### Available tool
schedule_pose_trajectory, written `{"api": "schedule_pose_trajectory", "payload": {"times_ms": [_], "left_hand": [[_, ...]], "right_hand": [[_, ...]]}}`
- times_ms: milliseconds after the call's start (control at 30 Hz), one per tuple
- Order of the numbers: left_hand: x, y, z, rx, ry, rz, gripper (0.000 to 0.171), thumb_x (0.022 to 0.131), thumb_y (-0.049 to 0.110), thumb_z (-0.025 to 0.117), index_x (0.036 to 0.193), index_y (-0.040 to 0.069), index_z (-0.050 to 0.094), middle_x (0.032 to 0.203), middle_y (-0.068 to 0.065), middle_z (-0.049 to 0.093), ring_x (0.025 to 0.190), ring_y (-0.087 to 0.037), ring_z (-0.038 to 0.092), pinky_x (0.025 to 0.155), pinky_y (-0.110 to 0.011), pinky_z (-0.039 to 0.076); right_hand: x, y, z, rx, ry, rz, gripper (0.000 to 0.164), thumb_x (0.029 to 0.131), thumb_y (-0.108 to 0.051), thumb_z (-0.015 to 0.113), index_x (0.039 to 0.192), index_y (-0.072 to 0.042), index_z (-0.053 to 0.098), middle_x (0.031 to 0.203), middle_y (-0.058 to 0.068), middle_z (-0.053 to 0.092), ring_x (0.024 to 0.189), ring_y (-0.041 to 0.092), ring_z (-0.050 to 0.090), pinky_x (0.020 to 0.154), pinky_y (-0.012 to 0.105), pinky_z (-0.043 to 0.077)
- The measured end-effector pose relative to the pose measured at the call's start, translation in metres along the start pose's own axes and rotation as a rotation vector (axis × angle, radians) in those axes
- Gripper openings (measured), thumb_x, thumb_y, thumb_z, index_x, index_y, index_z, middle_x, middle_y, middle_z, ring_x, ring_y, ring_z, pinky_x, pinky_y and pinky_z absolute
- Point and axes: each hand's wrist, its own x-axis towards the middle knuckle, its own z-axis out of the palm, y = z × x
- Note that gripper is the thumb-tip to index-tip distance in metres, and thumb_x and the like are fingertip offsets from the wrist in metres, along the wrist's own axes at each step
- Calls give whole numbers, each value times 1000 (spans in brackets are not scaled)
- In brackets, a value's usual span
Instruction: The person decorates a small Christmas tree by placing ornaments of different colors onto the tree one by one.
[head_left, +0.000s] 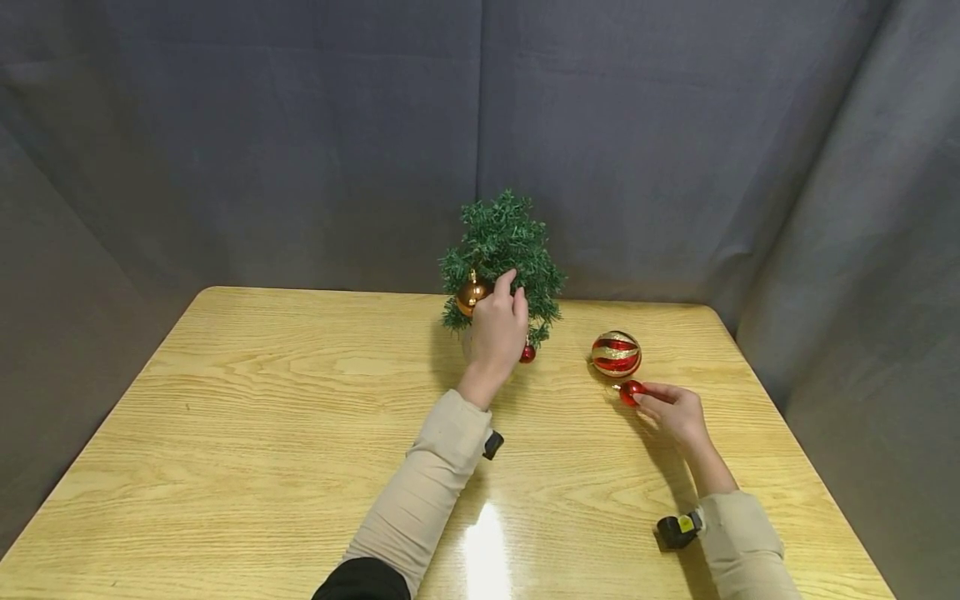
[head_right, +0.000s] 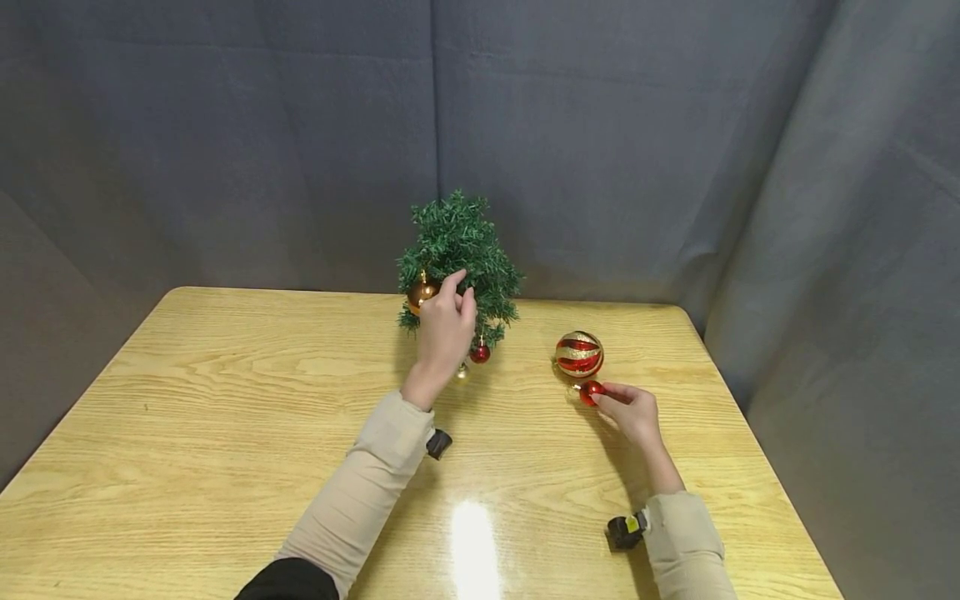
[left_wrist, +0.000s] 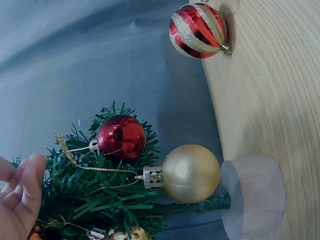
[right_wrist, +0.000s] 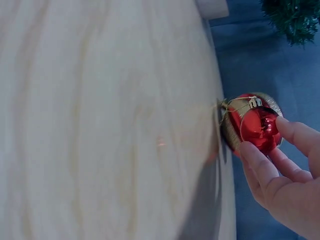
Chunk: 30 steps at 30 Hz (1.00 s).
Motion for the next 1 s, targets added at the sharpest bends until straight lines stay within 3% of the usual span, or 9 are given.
{"api": "schedule_pose_trajectory", "payload": {"times_ms": [100, 167, 267, 367, 500, 633, 867, 1000], "left_hand": [[0, 0, 1, -6, -1, 1, 29, 92, 5, 45, 118, -9, 50, 46, 0, 42, 32, -5, 28, 32, -17, 22], [-1, 0, 2, -9, -2, 1, 29, 92, 5, 45, 118, -9, 50, 46, 0, 42, 32, -6, 28, 32, -16, 22], [-1, 0, 2, -12, -2, 0, 30, 93, 5, 45, 118, -9, 49, 47, 0, 44, 32, -6, 30, 32, -16, 23], [-1, 0, 2, -13, -1, -3, 30, 93, 5, 44, 118, -9, 49, 48, -1, 45, 32, -6, 32, 32, -17, 24], [0, 1, 2, -19, -1, -16, 30, 93, 6, 43, 118, -8, 49, 48, -1, 44, 32, -7, 31, 32, -18, 24], [1, 2, 2, -25, -4, -37, 30, 94, 7, 43, 119, -9, 49, 47, 0, 42, 32, -7, 30, 32, -18, 23], [1, 4, 2, -11, 10, -45, 29, 93, 6, 44, 118, -10, 49, 48, -1, 44, 32, -8, 31, 33, -17, 22], [0, 4, 2, -16, 11, -39, 29, 93, 5, 44, 117, -10, 50, 48, -1, 44, 33, -8, 31, 33, -17, 23]], "right_hand": [[5, 9, -2, 93, -12, -8, 26, 75, -8, 71, 97, 4, 63, 82, -1, 63, 73, 6, 63, 73, 24, 49], [5, 10, -2, 135, -16, -22, 21, 73, -10, 74, 91, -2, 66, 81, -1, 63, 74, 9, 63, 73, 25, 48], [-2, -4, 7, 143, -15, -32, 30, 77, -7, 70, 101, 8, 60, 84, -1, 63, 76, 10, 63, 75, 27, 48], [4, -1, 8, 234, -47, -65, 35, 78, -2, 67, 108, 13, 55, 89, 4, 61, 81, 14, 63, 77, 30, 48], [25, 20, 2, 370, -99, -121, 30, 75, -6, 72, 102, 2, 62, 96, 12, 59, 88, 20, 62, 78, 31, 47], [23, 8, 11, 414, -121, -157, 28, 77, 0, 68, 104, 5, 61, 97, 14, 56, 89, 22, 61, 78, 32, 48], [-7, -44, 39, 361, -97, -172, 18, 79, 0, 66, 96, -1, 61, 91, 9, 56, 83, 14, 61, 78, 27, 47], [-7, -49, 46, 438, -100, -195, 19, 75, 1, 69, 94, -3, 64, 92, 8, 59, 84, 14, 62, 75, 26, 48]]}}
